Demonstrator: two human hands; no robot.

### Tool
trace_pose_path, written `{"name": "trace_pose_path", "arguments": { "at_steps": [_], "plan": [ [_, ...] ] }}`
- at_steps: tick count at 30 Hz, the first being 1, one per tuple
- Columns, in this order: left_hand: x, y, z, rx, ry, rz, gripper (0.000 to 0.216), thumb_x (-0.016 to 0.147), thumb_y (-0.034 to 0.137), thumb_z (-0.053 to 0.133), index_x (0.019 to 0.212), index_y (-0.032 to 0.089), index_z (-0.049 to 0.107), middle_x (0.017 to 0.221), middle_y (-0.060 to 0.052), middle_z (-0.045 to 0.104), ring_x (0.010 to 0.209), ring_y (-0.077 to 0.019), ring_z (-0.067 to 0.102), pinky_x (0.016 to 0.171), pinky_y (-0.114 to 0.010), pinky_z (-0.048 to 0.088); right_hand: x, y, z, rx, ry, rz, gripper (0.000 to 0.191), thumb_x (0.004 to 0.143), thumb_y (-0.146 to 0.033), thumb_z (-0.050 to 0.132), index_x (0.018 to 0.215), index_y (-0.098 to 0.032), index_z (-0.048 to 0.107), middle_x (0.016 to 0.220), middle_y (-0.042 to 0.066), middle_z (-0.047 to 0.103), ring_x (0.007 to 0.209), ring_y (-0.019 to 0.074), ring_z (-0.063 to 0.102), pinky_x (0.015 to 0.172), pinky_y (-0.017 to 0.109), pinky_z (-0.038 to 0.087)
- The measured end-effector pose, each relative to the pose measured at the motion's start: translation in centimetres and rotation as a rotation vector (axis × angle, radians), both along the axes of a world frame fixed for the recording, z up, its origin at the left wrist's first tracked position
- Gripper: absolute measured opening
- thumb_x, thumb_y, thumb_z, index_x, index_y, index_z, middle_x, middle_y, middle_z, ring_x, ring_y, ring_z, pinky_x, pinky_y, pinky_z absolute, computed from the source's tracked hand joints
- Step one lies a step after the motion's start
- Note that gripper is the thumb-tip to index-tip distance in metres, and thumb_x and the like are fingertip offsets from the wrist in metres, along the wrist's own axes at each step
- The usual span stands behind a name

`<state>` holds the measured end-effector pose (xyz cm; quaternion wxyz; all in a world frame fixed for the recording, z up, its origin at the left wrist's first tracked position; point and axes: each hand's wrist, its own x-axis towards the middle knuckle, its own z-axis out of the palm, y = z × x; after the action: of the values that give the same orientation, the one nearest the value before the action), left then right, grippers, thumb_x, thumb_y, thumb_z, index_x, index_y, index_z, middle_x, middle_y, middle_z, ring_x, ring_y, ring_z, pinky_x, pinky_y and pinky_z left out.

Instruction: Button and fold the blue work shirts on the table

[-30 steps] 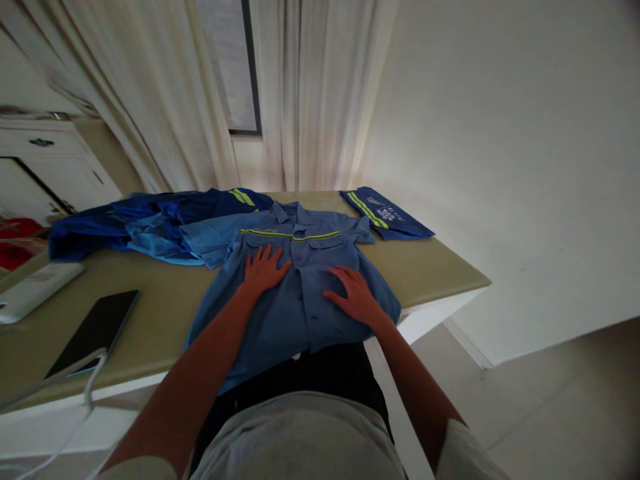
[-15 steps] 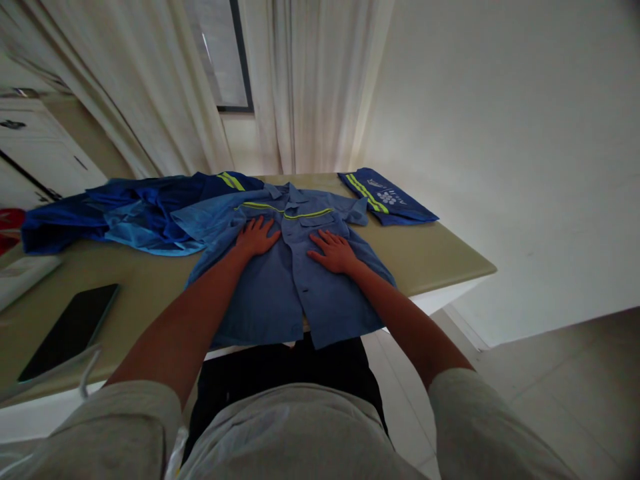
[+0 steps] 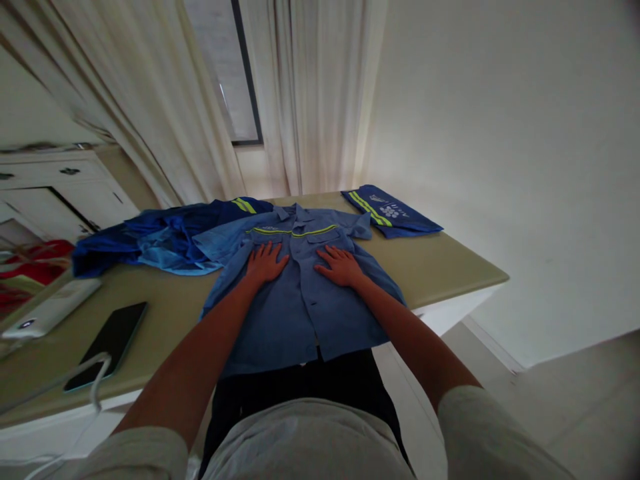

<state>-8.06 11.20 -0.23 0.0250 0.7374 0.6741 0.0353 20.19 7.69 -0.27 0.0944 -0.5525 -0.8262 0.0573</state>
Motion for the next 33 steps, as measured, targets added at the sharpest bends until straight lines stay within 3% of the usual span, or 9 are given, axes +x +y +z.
{"name": "trace_pose_path", "arguments": {
  "at_steps": [33],
  "plan": [
    [-0.2,1.5,0.3,-0.030,-0.022,0.005,0.087,0.096,0.078,0.019,0.167,0.029,0.027,0.176,-0.008,0.016,0.161,-0.0370,0.018,0.128,-0.059,0.016,-1.0,2.4,-0.1,-0.002,-0.011,-0.059,0.077,0.101,-0.077,0.027,0.165,-0.033,0.033,0.173,0.008,0.026,0.159,0.0300,0.025,0.127,0.053,0.021]
  ]
}}
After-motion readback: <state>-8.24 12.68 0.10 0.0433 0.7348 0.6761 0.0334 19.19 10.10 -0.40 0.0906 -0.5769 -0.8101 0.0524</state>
